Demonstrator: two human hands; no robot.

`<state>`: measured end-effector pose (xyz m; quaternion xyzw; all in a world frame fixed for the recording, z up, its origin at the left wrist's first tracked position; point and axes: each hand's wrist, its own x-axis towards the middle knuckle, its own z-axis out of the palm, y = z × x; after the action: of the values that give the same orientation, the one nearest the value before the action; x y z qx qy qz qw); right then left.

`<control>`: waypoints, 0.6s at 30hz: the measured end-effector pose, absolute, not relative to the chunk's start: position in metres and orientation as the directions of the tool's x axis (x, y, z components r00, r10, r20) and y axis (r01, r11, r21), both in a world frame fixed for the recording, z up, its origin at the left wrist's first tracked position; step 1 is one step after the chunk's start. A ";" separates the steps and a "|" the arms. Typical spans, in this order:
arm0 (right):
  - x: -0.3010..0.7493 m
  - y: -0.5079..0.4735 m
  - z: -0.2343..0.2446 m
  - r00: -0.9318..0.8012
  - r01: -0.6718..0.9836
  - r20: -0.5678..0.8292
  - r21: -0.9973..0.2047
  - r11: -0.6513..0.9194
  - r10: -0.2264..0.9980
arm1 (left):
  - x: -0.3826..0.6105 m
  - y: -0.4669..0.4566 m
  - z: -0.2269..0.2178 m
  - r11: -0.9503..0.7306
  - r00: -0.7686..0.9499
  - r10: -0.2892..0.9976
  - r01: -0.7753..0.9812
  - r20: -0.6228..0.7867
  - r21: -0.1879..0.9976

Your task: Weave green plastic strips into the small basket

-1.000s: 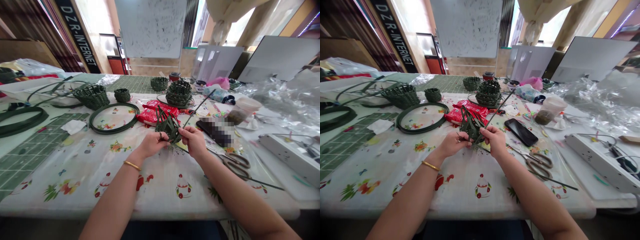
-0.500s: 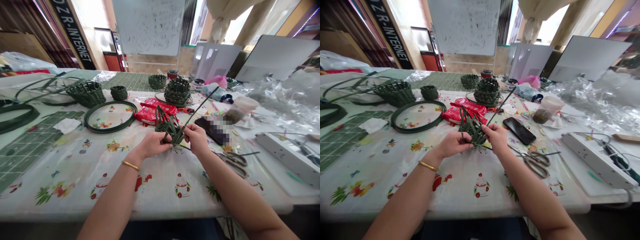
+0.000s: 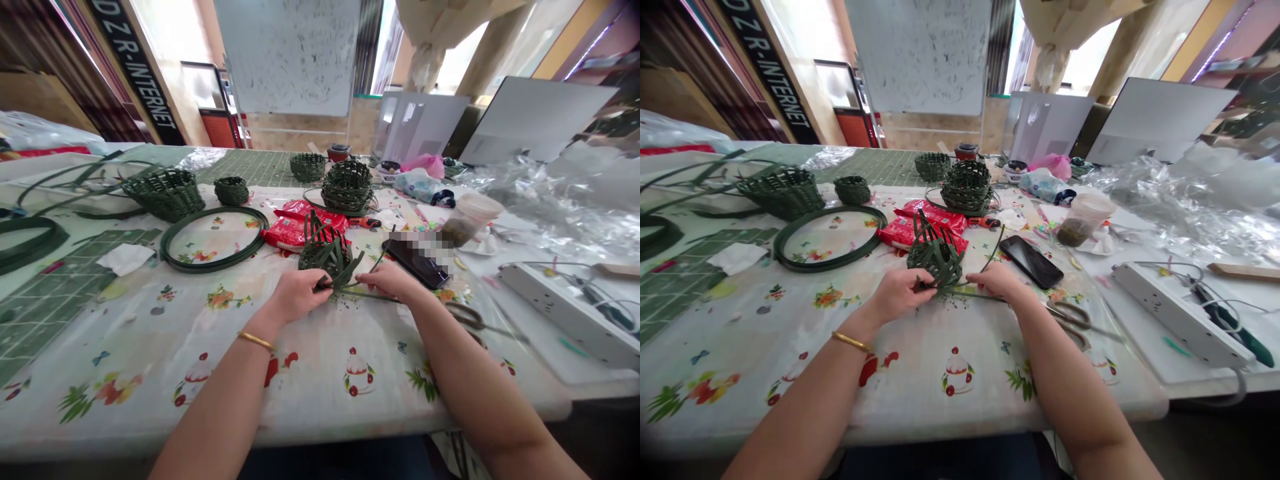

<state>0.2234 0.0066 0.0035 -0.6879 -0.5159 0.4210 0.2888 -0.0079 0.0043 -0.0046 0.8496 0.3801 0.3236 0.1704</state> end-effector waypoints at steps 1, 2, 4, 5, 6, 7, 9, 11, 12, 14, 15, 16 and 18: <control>0.223 0.004 0.007 0.138 0.509 -0.265 -0.808 -0.298 0.954 | -0.009 0.005 -0.005 -0.658 0.521 0.749 0.511 0.410 0.553; 0.222 0.001 0.011 0.169 0.559 -0.235 -0.777 -0.289 0.957 | -0.010 0.005 -0.005 -0.658 0.531 0.746 0.493 0.402 0.569; 0.218 -0.007 0.023 0.235 0.661 -0.123 -0.707 -0.251 0.964 | -0.011 0.005 -0.005 -0.648 0.533 0.751 0.483 0.389 0.589; 0.216 -0.011 0.029 0.259 0.792 0.009 -0.575 -0.207 0.966 | -0.011 0.004 -0.005 -0.642 0.532 0.756 0.487 0.382 0.592; 0.213 -0.016 0.034 0.234 0.879 0.182 -0.458 -0.128 0.955 | -0.011 0.004 -0.005 -0.639 0.532 0.758 0.492 0.376 0.592; 0.210 -0.020 0.038 0.152 0.927 0.311 -0.375 -0.026 0.938 | -0.011 0.005 -0.004 -0.639 0.537 0.757 0.493 0.372 0.590; 0.203 -0.027 0.043 -0.157 0.930 0.381 -0.254 0.266 0.911 | -0.011 0.005 -0.003 -0.652 0.554 0.744 0.477 0.374 0.589; 0.197 -0.031 0.043 -0.378 0.860 0.239 -0.267 0.435 0.894 | -0.011 0.005 -0.002 -0.665 0.567 0.729 0.451 0.384 0.595; 0.195 -0.033 0.042 -0.421 0.841 0.154 -0.303 0.448 0.894 | -0.010 0.005 -0.002 -0.670 0.569 0.724 0.443 0.391 0.596; 0.192 -0.035 0.039 -0.420 0.828 0.036 -0.395 0.399 0.907 | -0.010 0.005 -0.001 -0.675 0.562 0.722 0.441 0.405 0.591; 0.191 -0.035 0.038 -0.408 0.816 0.010 -0.445 0.369 0.913 | -0.010 0.004 -0.001 -0.675 0.556 0.723 0.445 0.410 0.589; 0.190 -0.036 0.037 -0.398 0.798 -0.002 -0.493 0.346 0.917 | -0.010 0.004 -0.001 -0.673 0.548 0.727 0.450 0.413 0.587; 0.187 -0.037 0.034 -0.360 0.777 -0.018 -0.560 0.289 0.933 | -0.011 0.004 0.000 -0.657 0.526 0.744 0.466 0.411 0.592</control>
<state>0.1872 -0.0371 0.0345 -0.5432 -0.7869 0.2462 0.1585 -0.0109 0.0039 0.0000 0.8479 0.3570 0.3308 0.2101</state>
